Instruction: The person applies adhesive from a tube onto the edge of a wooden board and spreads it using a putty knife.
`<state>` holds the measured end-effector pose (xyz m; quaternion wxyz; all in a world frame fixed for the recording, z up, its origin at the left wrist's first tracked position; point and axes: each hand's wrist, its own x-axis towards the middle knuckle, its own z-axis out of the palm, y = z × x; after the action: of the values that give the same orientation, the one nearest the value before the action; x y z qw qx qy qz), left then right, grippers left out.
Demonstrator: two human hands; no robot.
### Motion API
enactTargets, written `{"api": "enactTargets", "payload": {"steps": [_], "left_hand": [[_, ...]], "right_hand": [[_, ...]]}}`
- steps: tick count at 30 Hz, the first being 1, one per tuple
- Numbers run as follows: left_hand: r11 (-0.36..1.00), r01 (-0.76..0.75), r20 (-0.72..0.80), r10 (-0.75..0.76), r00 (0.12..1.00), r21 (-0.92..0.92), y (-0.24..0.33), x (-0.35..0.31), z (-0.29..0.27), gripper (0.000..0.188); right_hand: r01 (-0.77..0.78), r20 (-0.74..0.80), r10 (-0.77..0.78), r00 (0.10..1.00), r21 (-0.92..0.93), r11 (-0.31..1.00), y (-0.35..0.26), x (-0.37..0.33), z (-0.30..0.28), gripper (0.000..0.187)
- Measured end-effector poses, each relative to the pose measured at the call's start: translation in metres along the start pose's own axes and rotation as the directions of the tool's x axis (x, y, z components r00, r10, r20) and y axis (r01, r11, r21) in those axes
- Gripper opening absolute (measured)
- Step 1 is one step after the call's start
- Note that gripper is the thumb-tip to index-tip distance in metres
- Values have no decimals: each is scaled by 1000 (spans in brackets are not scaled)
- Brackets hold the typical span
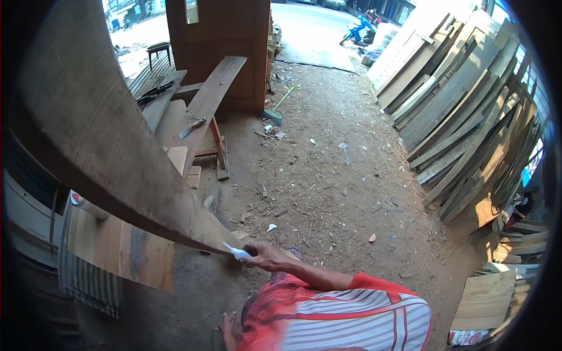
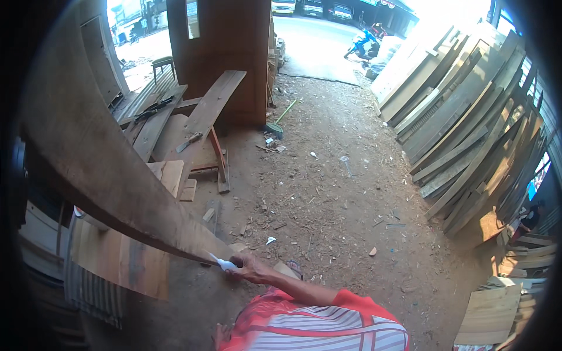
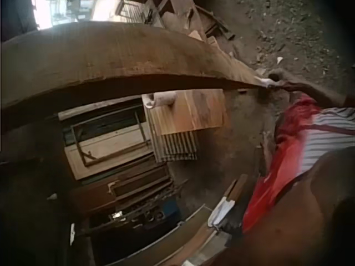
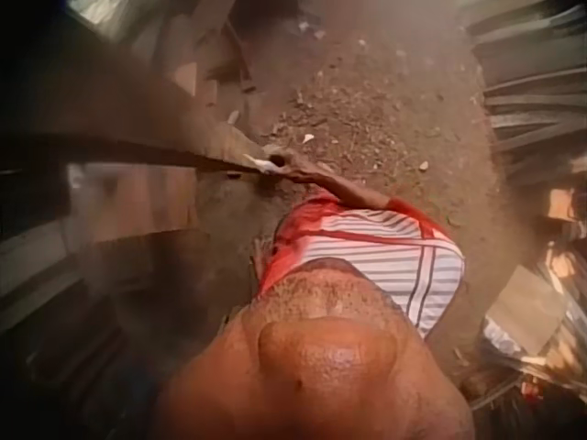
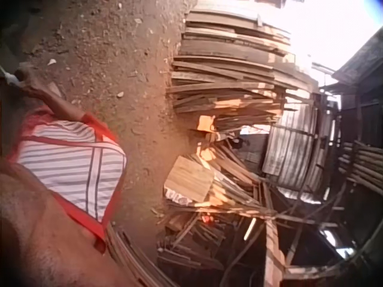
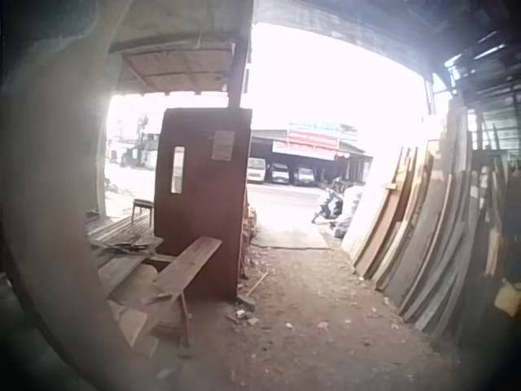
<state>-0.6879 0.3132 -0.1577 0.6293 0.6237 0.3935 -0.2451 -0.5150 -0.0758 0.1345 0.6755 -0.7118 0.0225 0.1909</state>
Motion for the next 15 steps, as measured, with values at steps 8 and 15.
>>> {"api": "enactTargets", "payload": {"steps": [8, 15], "left_hand": [[812, -185, -152, 120, 981, -553, 125, 39, -80, 96], [678, -254, -168, 191, 967, -690, 223, 32, -66, 97]], "right_hand": [[14, 61, -9, 998, -73, 997, 16, 6, 80, 30], [23, 185, 33, 982, -290, 957, -26, 30, 102, 33]]}}
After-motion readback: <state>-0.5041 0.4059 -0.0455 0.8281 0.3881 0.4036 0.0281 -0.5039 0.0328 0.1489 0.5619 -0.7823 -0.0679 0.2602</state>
